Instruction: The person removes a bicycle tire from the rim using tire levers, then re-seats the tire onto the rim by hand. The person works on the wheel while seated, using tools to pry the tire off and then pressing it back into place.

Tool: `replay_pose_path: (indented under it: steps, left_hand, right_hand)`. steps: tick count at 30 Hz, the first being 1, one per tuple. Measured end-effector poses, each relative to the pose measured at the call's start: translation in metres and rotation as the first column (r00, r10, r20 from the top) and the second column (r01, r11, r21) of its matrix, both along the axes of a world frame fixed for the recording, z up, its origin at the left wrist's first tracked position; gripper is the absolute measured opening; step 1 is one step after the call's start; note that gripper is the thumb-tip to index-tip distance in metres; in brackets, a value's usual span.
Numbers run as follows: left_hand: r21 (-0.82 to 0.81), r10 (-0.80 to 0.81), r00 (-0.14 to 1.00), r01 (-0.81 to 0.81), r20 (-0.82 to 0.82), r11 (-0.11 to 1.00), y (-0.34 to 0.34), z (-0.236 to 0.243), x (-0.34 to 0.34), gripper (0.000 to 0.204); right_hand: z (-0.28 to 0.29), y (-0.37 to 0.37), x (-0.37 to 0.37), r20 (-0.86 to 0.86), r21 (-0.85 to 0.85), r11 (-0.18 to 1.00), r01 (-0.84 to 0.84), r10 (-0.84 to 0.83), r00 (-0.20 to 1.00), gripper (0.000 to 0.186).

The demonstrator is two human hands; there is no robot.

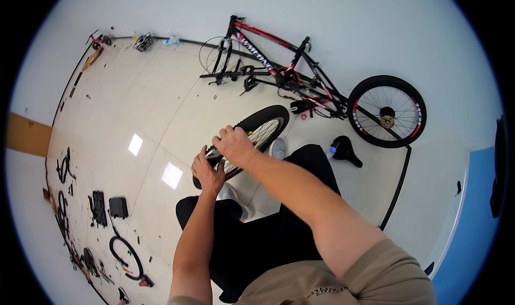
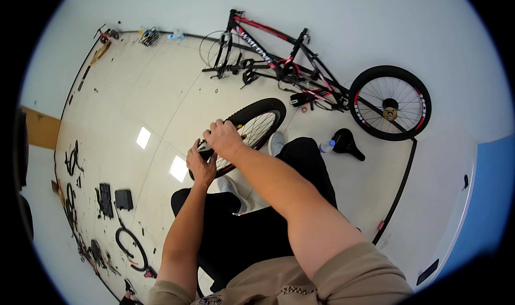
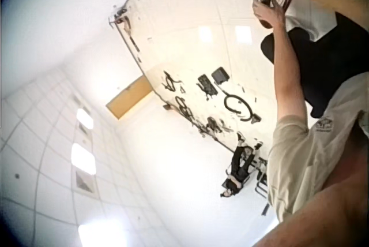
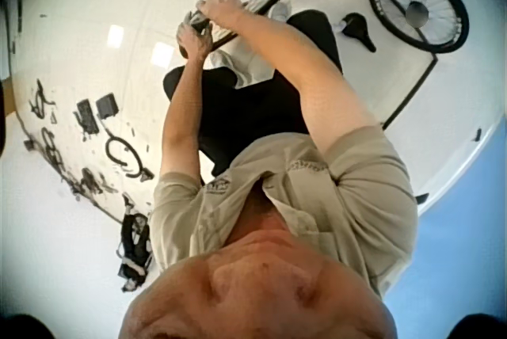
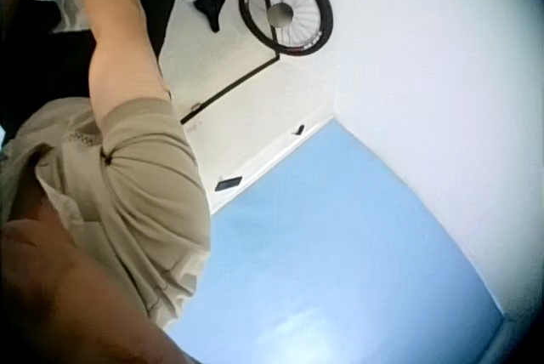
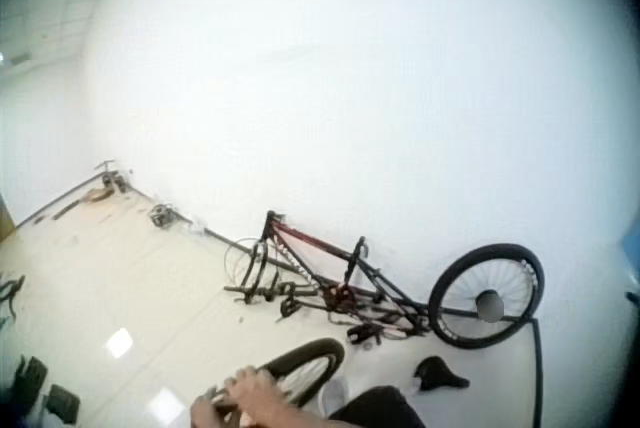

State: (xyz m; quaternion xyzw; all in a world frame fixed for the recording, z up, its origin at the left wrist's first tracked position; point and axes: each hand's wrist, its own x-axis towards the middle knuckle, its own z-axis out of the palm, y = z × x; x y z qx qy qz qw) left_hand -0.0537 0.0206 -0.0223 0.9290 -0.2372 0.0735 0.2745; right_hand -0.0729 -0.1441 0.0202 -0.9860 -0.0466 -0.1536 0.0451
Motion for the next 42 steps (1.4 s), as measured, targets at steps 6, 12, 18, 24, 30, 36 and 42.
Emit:
replay_pose_path:
  steps: [6,12,18,24,30,36,42]
  left_hand:
    - [0.0,0.028,0.983,-0.028,-0.183,1.0,0.005,-0.001,0.024,0.07]
    - [0.056,0.167,0.956,-0.158,-0.243,0.986,0.035,0.007,0.033,0.08]
    - [0.005,0.173,0.899,-0.186,-0.402,0.982,0.022,0.03,0.036,0.084]
    - [-0.061,0.196,0.904,-0.236,-0.379,0.97,0.043,0.012,0.051,0.079]
    - [-0.089,0.136,0.927,-0.178,-0.35,0.98,0.043,-0.004,0.051,0.071]
    - [0.117,-0.09,0.996,0.089,0.008,0.989,-0.001,0.029,0.019,0.102]
    - [0.239,-0.156,0.986,0.164,-0.054,0.957,-0.048,0.047,0.016,0.09]
  right_hand:
    - [0.028,-0.043,0.003,-0.074,0.528,0.847,-0.064,0.122,0.99,0.051]
    - [0.045,-0.153,-0.067,-0.288,0.854,0.32,0.411,-0.367,0.885,0.051]
    - [-0.04,-0.251,-0.303,-0.75,0.622,-0.244,0.744,-0.46,0.476,0.013]
    - [-0.066,-0.22,-0.521,-0.906,0.342,-0.672,0.657,-0.421,0.041,0.021]
    - [-0.069,-0.167,-0.651,-0.94,0.176,-0.738,0.651,-0.322,-0.11,0.013]
    - [-0.062,-0.125,-0.646,-0.918,0.154,-0.752,0.642,-0.348,-0.188,0.017]
    - [-0.042,-0.114,-0.586,-0.956,0.215,-0.606,0.766,-0.29,0.038,0.022]
